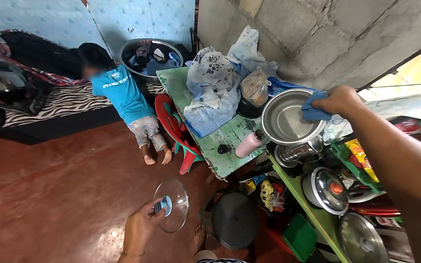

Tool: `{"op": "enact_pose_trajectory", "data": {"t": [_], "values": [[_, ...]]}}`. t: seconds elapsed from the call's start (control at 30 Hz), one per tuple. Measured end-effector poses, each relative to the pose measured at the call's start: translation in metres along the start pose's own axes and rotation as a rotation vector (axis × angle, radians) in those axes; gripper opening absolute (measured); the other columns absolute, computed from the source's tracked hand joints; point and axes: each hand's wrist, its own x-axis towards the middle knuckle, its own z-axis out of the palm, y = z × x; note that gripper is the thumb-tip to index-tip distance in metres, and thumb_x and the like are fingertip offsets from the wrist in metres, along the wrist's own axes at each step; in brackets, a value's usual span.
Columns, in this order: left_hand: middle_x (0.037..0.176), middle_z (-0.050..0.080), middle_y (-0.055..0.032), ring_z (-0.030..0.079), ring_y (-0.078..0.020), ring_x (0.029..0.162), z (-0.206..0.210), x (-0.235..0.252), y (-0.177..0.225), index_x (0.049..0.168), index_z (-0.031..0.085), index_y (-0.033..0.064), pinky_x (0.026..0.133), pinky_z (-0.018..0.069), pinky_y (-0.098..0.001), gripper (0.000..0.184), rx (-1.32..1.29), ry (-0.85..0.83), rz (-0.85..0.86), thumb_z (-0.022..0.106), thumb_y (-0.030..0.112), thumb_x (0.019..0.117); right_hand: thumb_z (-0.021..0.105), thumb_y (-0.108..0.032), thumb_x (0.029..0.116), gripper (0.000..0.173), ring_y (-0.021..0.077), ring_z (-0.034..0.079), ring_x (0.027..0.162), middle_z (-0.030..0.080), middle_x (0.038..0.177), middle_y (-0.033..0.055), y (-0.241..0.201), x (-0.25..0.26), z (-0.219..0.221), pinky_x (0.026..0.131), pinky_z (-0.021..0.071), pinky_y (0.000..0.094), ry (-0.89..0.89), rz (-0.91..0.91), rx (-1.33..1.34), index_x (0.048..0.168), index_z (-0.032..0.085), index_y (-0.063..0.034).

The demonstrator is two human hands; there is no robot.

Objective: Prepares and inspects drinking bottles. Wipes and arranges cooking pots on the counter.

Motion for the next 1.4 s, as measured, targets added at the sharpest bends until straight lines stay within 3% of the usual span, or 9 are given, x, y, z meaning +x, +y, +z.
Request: {"op": "enact_pose_trajectory", "data": {"t": [0.13, 0.37, 0.67, 1.17, 1.4], "values": [[0.103, 0.075, -0.0193, 0.074, -0.0324, 0.089, 0.001, 0.001, -0.002, 0.123, 0.073, 0.0068, 0.085, 0.0588, -0.0541, 0.035, 0.004, -0.015, -0.012, 0.078, 0.014, 0.0895, 0.075, -0.036, 0.0917, 0.048, 0.0555, 0.06, 0.11, 0.064, 0.11, 0.0375, -0.006, -0.003, -0.002, 0.088, 0.0433, 0.0765, 0.001, -0.009, -0.022, 0.103, 0.068, 0.0101], [0.104, 0.075, -0.0199, 0.074, -0.0334, 0.089, 0.002, 0.003, -0.004, 0.123, 0.073, 0.0061, 0.085, 0.0582, -0.0557, 0.035, 0.018, -0.02, -0.007, 0.078, 0.015, 0.0893, 0.075, -0.035, 0.0915, 0.046, 0.0548, 0.061, 0.107, 0.064, 0.107, 0.0369, -0.013, -0.007, -0.002, 0.085, 0.0438, 0.0757, 0.008, -0.012, -0.03, 0.098, 0.068, 0.0096], [0.105, 0.075, -0.0201, 0.074, -0.0336, 0.092, 0.003, 0.005, -0.003, 0.123, 0.073, 0.0064, 0.087, 0.0583, -0.0552, 0.035, 0.019, -0.023, -0.002, 0.079, 0.014, 0.0891, 0.075, -0.035, 0.092, 0.047, 0.056, 0.06, 0.109, 0.063, 0.11, 0.0377, -0.02, -0.009, -0.003, 0.086, 0.0443, 0.0753, 0.004, -0.032, -0.048, 0.101, 0.067, 0.0102], [0.106, 0.075, -0.0195, 0.074, -0.0334, 0.092, -0.004, 0.003, 0.005, 0.124, 0.073, 0.0066, 0.087, 0.0583, -0.0555, 0.036, -0.019, -0.047, -0.02, 0.077, 0.015, 0.0895, 0.076, -0.033, 0.0911, 0.045, 0.0544, 0.061, 0.107, 0.064, 0.106, 0.0358, -0.025, -0.008, -0.002, 0.084, 0.0452, 0.0743, 0.0, -0.081, -0.046, 0.097, 0.066, 0.0101], [0.101, 0.075, -0.0196, 0.074, -0.0333, 0.089, 0.0, 0.004, 0.003, 0.123, 0.073, 0.0064, 0.085, 0.0581, -0.0556, 0.036, -0.004, -0.044, -0.015, 0.078, 0.016, 0.0887, 0.075, -0.035, 0.0915, 0.046, 0.0541, 0.061, 0.107, 0.064, 0.107, 0.0357, -0.023, -0.008, -0.002, 0.084, 0.0452, 0.0741, -0.015, -0.065, -0.053, 0.097, 0.066, 0.0097]]}}
